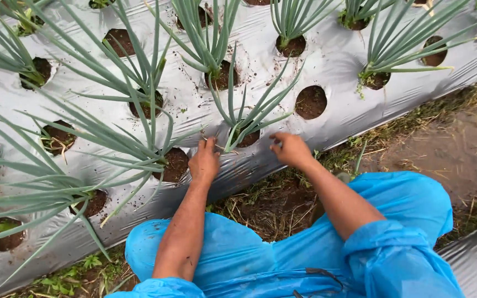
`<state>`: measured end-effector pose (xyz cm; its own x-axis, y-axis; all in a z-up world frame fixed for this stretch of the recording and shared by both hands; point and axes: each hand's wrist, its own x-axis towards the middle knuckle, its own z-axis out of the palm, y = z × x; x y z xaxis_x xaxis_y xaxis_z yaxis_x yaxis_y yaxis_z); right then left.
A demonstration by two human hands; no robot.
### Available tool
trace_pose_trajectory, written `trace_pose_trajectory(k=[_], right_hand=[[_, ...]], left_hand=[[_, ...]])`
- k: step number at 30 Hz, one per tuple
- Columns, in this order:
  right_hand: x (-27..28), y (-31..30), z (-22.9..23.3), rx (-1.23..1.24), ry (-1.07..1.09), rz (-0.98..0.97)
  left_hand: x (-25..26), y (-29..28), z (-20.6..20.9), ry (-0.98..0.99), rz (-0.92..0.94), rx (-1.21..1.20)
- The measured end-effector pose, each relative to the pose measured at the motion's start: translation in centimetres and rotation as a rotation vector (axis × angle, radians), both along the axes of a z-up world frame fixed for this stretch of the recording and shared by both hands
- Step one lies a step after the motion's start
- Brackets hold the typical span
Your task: The person sits on the ground in a field and removes weeds from around onion plants growing in a white plastic mulch sheet. They pull the weeds out by hand and place them on the ground beside the row.
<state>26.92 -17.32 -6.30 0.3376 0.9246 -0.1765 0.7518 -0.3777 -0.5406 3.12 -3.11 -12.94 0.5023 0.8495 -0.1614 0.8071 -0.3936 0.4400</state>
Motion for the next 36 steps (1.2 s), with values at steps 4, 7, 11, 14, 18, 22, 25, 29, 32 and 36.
trace_pose_trajectory(k=[4, 7, 11, 14, 18, 22, 25, 29, 32, 36], right_hand=[[4.6, 5.1, -6.6, 0.148, -0.092, -0.088], [5.2, 8.0, -7.3, 0.286, -0.031, -0.106], [4.4, 10.9, -6.6, 0.244, -0.06, -0.04], [3.6, 11.0, -4.8, 0.187, -0.092, 0.006], [3.5, 8.3, -3.3, 0.001, -0.168, 0.09], [4.9, 5.7, -4.3, -0.133, -0.237, 0.135], [6.1, 2.6, -7.4, -0.396, -0.355, 0.212], [5.9, -1.5, -6.0, -0.668, -0.336, 0.557], [4.9, -2.1, 0.4, -0.584, -0.312, 0.542], [2.8, -2.6, 7.9, -0.38, -0.146, 0.493]], left_hand=[[0.1, 1.2, -3.3, -0.012, -0.036, 0.076], [-0.7, 0.5, -4.0, 0.101, -0.124, 0.022], [-0.2, -4.1, 1.5, 0.206, -0.575, -0.54], [0.2, -5.9, 4.9, 0.268, -0.719, -0.88], [-0.8, -3.3, 4.2, 0.271, -0.521, -0.514], [-1.4, 0.1, 1.0, 0.112, -0.152, -0.332], [-0.2, 1.0, 0.4, -0.33, 0.063, -0.359], [1.0, -0.4, 4.6, -0.65, 0.091, -0.522], [1.1, -1.2, 6.0, -0.8, 0.085, -0.563], [0.0, -0.8, 4.7, -1.035, 0.087, -0.638]])
